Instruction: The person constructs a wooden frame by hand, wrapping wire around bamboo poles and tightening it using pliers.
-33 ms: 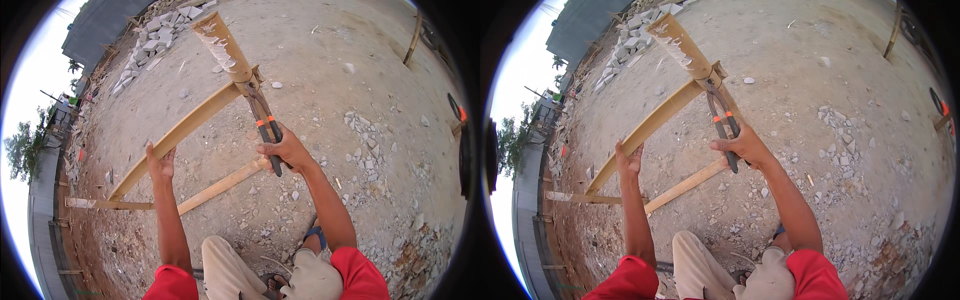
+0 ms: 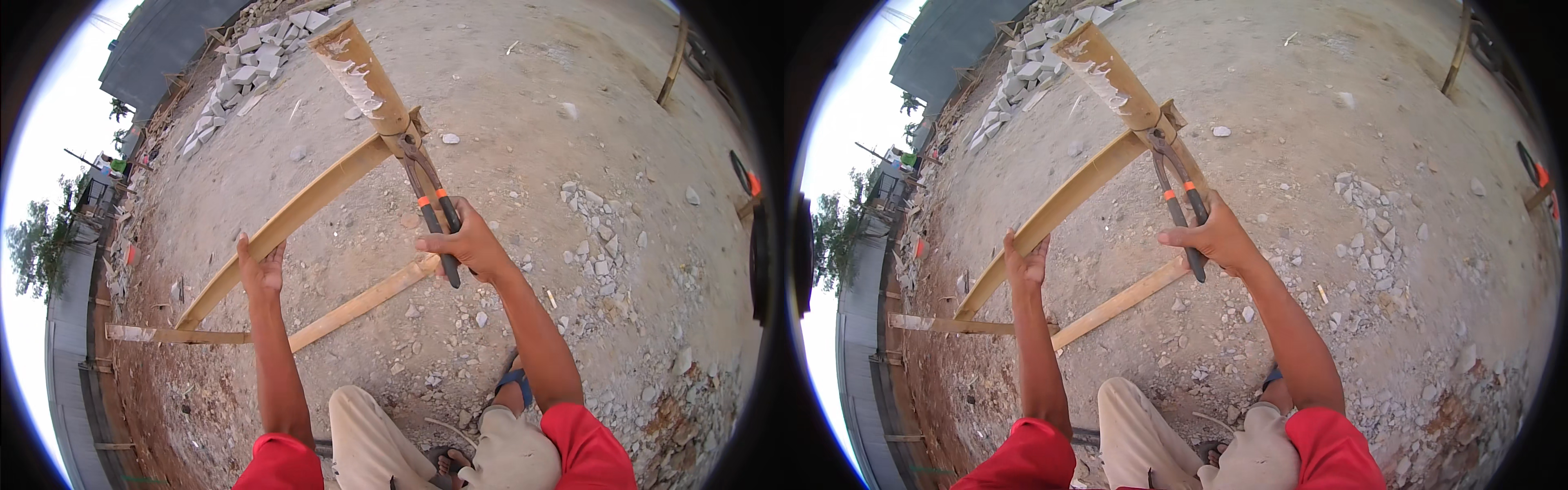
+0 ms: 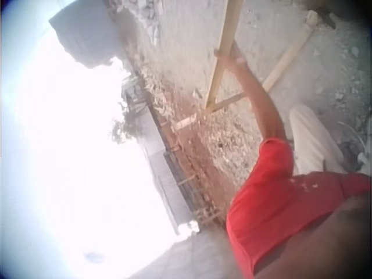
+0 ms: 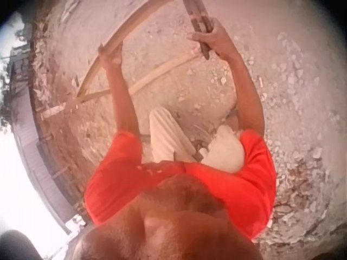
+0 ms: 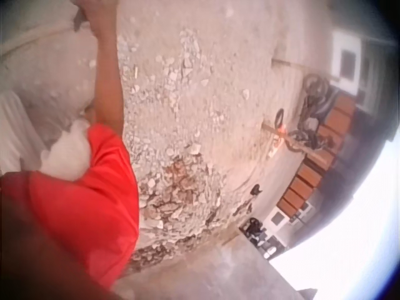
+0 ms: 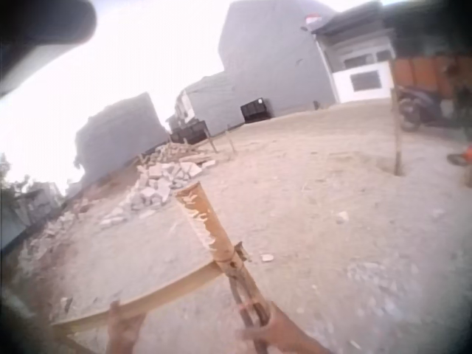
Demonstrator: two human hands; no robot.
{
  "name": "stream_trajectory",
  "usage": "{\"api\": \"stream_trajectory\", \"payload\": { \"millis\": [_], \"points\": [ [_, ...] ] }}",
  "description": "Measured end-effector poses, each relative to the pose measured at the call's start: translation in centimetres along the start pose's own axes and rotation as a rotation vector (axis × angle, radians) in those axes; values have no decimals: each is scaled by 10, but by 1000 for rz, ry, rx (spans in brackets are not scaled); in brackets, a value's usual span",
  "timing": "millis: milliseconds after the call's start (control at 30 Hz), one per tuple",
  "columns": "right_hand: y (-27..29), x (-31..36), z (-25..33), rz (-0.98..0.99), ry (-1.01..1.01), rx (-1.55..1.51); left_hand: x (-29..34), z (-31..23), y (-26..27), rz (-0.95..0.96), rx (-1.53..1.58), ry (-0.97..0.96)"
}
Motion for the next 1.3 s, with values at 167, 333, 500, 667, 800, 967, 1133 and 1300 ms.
{"api": "stream_trajectory", "payload": {
  "millis": [167,333,500,667,800,967,1133,1300],
  "points": [
    [12,5,0,-631,249,677,1,0,-8,43,8,0],
    [6,-18,-12,-728,132,771,-3,-1,-2,10,-14,2],
    [35,-53,-29,-685,274,735,-5,0,0,-5,-4,6],
    [56,-97,-87,-661,168,593,-9,6,-1,-17,-13,29],
    [91,-70,-182,-698,-94,434,-7,-9,-8,-7,-32,22],
    [105,-26,-123,-690,41,346,5,-1,-6,-15,-21,24],
    [87,-39,-85,-717,325,676,5,-6,8,-15,-32,-12],
    [99,-31,-67,-839,459,805,3,1,-16,-103,28,-46]
  ]
}}
Point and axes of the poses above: each hand's wrist, its own x-axis away from the middle knuckle, its own y-axis out of the back of the hand, z = x × y, the point moved 5 cm from there along -x, towards the middle knuckle, and after that the axes turned 15 degrees about -y, right-handed, at the moved point
